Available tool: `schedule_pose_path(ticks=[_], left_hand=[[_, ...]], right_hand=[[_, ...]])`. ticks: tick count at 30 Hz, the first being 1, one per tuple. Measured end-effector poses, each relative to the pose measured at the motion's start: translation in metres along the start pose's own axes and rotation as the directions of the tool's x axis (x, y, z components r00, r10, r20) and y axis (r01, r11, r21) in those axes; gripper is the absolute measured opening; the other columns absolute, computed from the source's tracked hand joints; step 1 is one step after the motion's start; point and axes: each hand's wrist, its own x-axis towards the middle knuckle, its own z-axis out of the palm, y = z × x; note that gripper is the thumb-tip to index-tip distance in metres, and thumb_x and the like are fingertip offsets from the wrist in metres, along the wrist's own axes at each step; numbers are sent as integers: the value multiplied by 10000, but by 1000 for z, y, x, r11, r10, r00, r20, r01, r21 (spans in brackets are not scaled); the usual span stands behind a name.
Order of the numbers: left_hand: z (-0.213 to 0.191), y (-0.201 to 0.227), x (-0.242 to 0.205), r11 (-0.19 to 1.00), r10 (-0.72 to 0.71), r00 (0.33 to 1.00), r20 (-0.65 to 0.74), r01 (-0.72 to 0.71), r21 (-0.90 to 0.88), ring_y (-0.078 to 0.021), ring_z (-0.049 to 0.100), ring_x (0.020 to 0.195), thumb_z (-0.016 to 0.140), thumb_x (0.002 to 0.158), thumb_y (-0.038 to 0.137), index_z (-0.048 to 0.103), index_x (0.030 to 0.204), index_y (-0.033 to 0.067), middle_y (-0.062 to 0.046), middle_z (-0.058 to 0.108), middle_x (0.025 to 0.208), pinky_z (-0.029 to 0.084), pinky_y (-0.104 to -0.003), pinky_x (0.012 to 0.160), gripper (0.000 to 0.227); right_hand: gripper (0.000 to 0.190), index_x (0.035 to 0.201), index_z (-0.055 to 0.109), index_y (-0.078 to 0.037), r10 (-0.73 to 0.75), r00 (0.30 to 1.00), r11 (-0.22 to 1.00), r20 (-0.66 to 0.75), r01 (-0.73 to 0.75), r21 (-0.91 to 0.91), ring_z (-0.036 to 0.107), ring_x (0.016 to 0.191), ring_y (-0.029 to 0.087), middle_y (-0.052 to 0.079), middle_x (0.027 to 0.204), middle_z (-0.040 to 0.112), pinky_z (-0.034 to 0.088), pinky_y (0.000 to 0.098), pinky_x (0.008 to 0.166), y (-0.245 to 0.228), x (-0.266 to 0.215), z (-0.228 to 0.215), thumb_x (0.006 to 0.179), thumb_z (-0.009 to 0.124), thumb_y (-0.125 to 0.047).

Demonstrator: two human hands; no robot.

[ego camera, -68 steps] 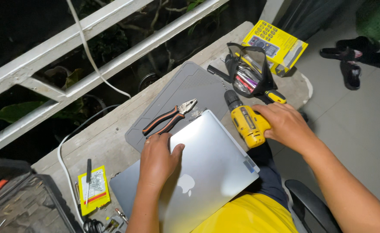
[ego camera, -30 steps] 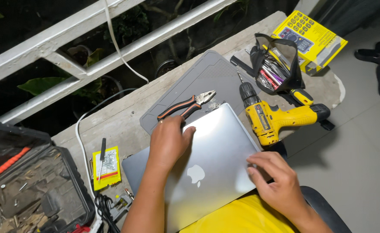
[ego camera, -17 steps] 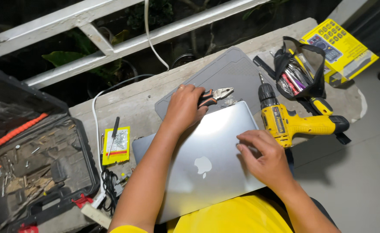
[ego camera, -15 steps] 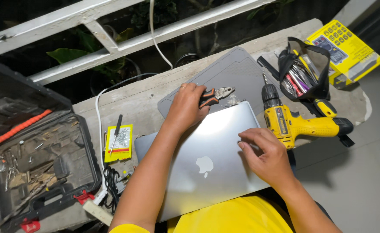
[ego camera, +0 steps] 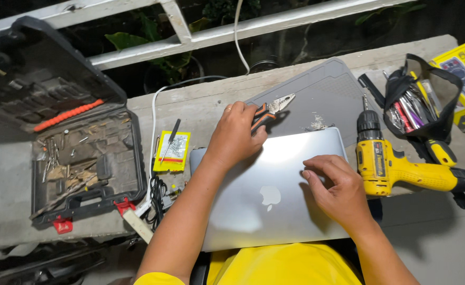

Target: The person removes screws from a laptop casing using a power drill, manipulates small components with pliers, and fits a replacement silver cover onto the device.

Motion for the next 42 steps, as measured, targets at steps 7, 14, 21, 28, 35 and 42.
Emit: schedule_pose_path(ticks=[7, 14, 21, 28, 35, 42], left_hand=[[-30, 10, -22, 990, -127, 988, 83, 132, -51, -423, 678, 971, 656, 834, 300, 658, 1226, -14, -186, 625, 959, 564, -494, 869, 503], [-68, 10, -58, 893, -434, 897, 83, 440, -94, -393, 618, 1066, 609, 826, 287, 554, 1377, 153, -117, 647, 1145, 480, -500, 900, 569], [-83, -34, -109, 818, -563, 808, -176, 575, 25, -419, 601, 992, 673, 847, 245, 590, 1244, 119, -178, 625, 1049, 486, -519, 817, 424], [-114, -57, -132, 675, -699, 651, -296, 737, 25, -429, 624, 1016, 715, 883, 193, 575, 1342, 62, -223, 622, 1143, 521, -526, 809, 497], [-127, -84, -134, 560, -767, 500, -403, 828, -39, -448, 633, 1082, 655, 917, 239, 569, 1371, 25, -239, 643, 1160, 506, -572, 901, 509], [-130, -112, -140, 472, -815, 418, -401, 881, -40, -467, 615, 1113, 627, 969, 243, 550, 1359, -20, -285, 633, 1218, 493, -561, 916, 477]], right_hand=[[126, 1013, 792, -128, -59, 998, 998, 22, 59, -7, 736, 938, 288, 64, 935, 747, 570, 402, 842, 5, -1, 4, 890, 764, -131], [138, 1009, 788, -76, 40, 979, 999, 199, -42, 4, 719, 896, 145, 43, 978, 762, 558, 276, 555, -20, 7, 8, 898, 720, -122], [109, 973, 800, -119, 2, 955, 1000, 298, 1, -10, 707, 801, 114, -10, 972, 771, 544, 263, 681, -26, 6, 26, 906, 719, -147], [109, 996, 800, -103, -12, 957, 1000, 288, 18, -20, 705, 853, 113, 9, 988, 768, 567, 243, 774, -19, 4, 33, 907, 737, -109], [112, 1005, 799, -102, -8, 961, 999, 276, 17, -30, 692, 826, 102, 9, 979, 765, 578, 230, 721, -8, 4, 32, 924, 722, -114], [109, 998, 801, -105, 1, 962, 1000, 274, 8, -29, 701, 866, 97, 3, 980, 771, 574, 228, 734, -10, 5, 31, 925, 720, -110]])
